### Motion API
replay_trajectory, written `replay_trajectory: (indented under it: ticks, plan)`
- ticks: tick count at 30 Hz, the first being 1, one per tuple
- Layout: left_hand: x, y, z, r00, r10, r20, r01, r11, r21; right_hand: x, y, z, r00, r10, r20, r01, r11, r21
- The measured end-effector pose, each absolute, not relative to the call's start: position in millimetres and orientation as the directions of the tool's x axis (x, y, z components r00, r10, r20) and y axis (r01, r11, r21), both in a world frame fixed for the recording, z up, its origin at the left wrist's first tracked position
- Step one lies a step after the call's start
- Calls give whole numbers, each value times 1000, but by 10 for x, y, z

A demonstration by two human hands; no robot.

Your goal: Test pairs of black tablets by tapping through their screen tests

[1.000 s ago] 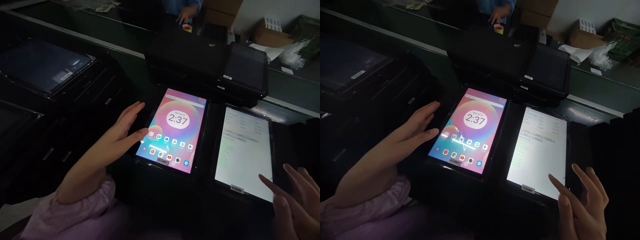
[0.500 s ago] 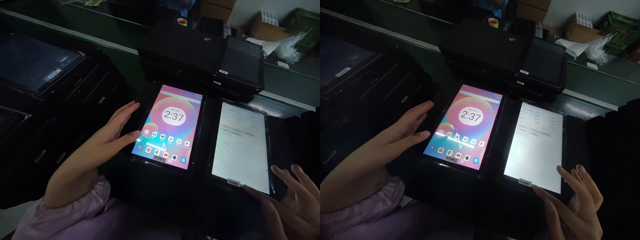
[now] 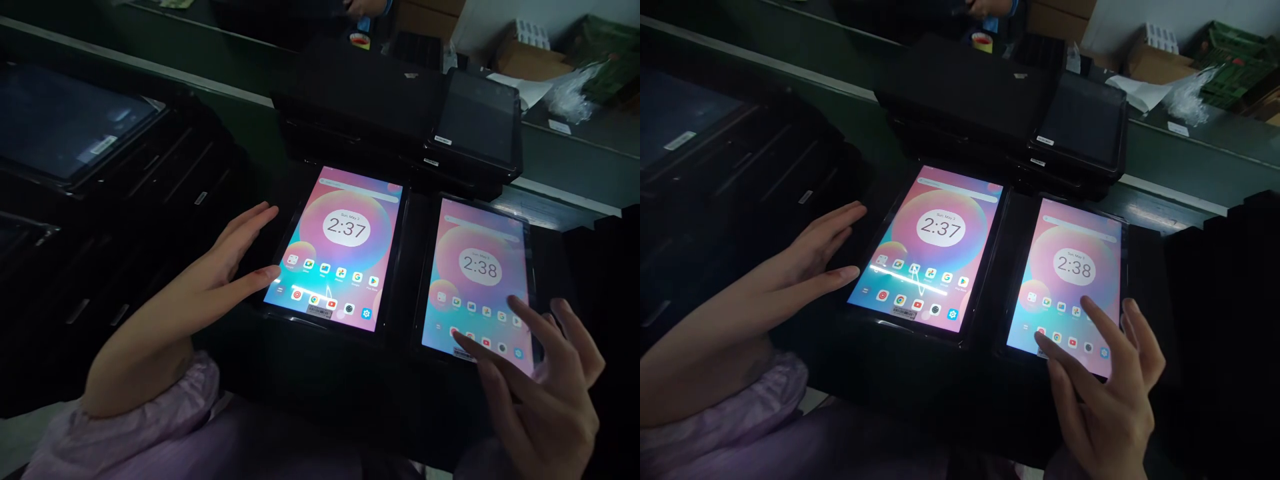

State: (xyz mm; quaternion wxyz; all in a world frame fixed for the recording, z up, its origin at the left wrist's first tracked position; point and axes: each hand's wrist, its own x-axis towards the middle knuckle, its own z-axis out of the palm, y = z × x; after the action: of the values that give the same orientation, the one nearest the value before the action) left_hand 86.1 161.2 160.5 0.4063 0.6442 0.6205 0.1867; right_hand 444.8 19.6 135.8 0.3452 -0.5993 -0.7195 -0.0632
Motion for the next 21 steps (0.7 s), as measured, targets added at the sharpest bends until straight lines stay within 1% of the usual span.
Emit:
replay_trajectory:
  ticks: [3, 6, 10, 13, 16, 18, 19, 20, 21]
  plan:
    - [839, 1606, 1609, 176, 936, -305, 706, 96, 702, 4401, 246, 1378, -116, 831, 544, 909, 310, -280]
    - [814, 1601, 1621, 194, 922, -337, 742, 87, 664, 4391, 250, 1394, -122, 839, 531, 914, 304, -269]
    - [785, 1606, 1634, 246, 910, -334, 722, 58, 690, 4370, 224, 1406, -106, 844, 526, 909, 297, -293]
    - [750, 1616, 1610, 313, 900, -304, 679, 13, 734, 4406, 231, 1395, -124, 855, 504, 913, 298, -280]
    - [713, 1619, 1570, 376, 891, -254, 652, -60, 755, 4526, 257, 1363, -229, 842, 489, 914, 358, -188]
    - [705, 1617, 1556, 389, 889, -242, 654, -81, 752, 4611, 267, 1335, -308, 803, 509, 900, 420, -118]
    - [707, 1616, 1554, 388, 889, -244, 657, -81, 750, 4638, 265, 1321, -321, 787, 527, 893, 436, -107]
    - [712, 1615, 1555, 384, 889, -251, 660, -74, 748, 4649, 258, 1307, -293, 779, 554, 894, 429, -129]
    - [717, 1615, 1558, 378, 888, -260, 664, -64, 745, 4643, 247, 1295, -229, 780, 583, 899, 399, -180]
